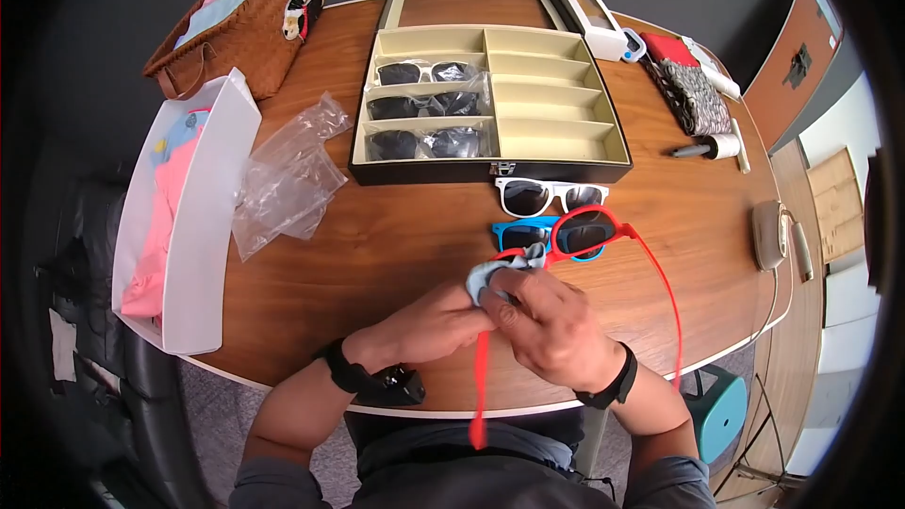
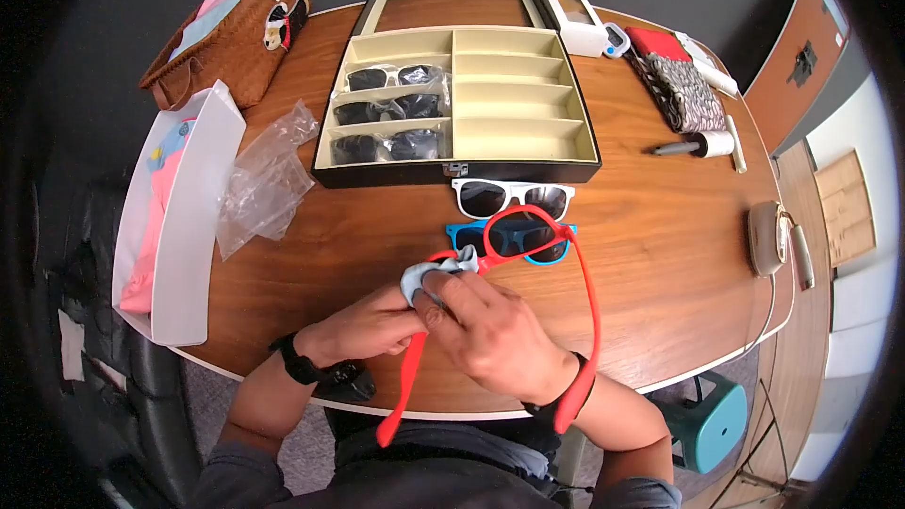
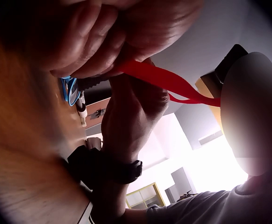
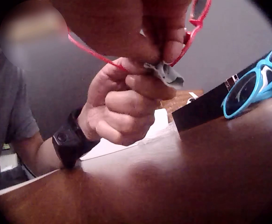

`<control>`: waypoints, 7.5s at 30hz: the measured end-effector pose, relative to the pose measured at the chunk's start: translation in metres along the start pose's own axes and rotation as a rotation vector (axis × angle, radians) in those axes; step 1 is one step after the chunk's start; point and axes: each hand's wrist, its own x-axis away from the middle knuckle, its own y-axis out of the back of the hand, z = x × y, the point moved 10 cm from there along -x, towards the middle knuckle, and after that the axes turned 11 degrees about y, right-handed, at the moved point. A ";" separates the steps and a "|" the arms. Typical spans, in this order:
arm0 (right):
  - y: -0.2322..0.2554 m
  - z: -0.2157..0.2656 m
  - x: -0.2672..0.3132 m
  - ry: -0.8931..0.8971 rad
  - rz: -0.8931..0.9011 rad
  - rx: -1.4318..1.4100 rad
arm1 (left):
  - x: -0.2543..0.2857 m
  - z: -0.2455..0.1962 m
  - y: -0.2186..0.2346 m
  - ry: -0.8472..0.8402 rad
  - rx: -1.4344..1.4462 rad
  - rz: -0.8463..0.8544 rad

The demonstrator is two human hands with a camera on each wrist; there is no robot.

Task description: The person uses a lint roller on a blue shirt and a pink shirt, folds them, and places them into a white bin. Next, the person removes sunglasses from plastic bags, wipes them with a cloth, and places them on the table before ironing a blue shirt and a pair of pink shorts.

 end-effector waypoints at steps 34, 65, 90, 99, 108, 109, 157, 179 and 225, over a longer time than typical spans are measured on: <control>0.075 -0.061 0.049 -0.406 -0.670 -0.088 | 0.070 -0.042 0.080 -0.834 0.009 -0.675; 0.024 -0.032 0.016 -0.250 -0.466 -0.463 | 0.127 -0.046 0.027 -1.428 -0.333 -0.815; 0.036 -0.006 0.014 -0.138 -0.445 -0.425 | 0.108 -0.074 -0.018 -1.281 -0.861 -0.998; 0.032 -0.009 0.012 -0.156 -0.419 -0.469 | 0.110 -0.069 -0.015 -1.303 -0.869 -0.965; 0.029 0.002 0.011 0.068 -0.408 -0.601 | 0.118 -0.068 -0.010 -1.364 -0.792 -0.855; 0.028 -0.018 0.013 -0.107 -0.435 -0.575 | 0.119 -0.063 -0.006 -1.366 -0.743 -0.857; 0.028 -0.004 0.008 -0.056 -0.425 -0.736 | 0.095 -0.076 -0.013 -1.230 -0.870 -0.873; -0.026 -0.052 0.030 -0.483 -0.307 -1.008 | 0.126 -0.050 0.011 -1.576 -0.422 -0.619; -0.005 -0.081 0.056 -0.819 -0.599 -0.928 | 0.101 -0.056 0.169 -0.416 -1.108 -1.431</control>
